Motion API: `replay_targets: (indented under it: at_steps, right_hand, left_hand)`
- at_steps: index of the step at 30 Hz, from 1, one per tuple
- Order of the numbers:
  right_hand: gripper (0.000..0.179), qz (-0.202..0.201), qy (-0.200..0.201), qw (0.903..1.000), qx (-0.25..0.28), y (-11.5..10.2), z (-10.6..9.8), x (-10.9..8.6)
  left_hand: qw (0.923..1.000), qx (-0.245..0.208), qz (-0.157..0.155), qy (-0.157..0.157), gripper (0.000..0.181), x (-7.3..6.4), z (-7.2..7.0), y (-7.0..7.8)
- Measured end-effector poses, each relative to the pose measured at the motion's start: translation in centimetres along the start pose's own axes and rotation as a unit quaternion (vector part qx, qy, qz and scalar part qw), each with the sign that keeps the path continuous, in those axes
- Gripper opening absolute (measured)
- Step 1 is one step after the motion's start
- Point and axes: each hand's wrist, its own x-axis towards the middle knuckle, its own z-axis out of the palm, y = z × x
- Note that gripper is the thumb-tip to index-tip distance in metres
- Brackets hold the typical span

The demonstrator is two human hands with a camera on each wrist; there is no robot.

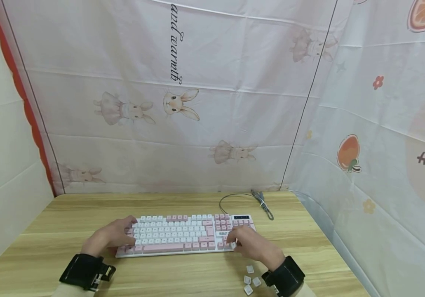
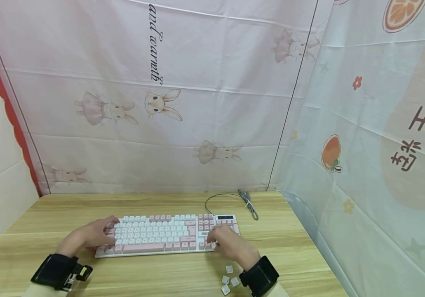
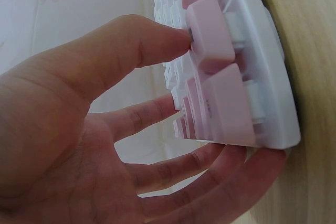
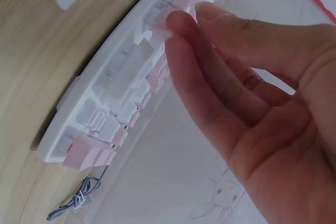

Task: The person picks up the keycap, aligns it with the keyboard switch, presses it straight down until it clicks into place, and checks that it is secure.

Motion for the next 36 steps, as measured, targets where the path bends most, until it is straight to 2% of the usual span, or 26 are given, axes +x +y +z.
replay_targets:
  at_steps: [15,22,36]
  right_hand:
    - [0.019,0.033,0.006,0.9993,0.015,0.3,-0.5,-0.2]
    - [0.018,0.022,0.018,0.9996,0.007,0.8,-0.7,-0.4]
    - [0.014,0.032,0.025,0.9991,0.008,1.4,-0.9,-0.5]
  left_hand:
    - [1.0,0.008,-0.001,0.0,0.067,-0.1,-0.1,0.2]
    - [1.0,0.009,0.003,-0.001,0.067,-0.1,0.0,0.1]
    - [0.9999,0.013,0.004,0.003,0.067,-0.1,-0.1,0.2]
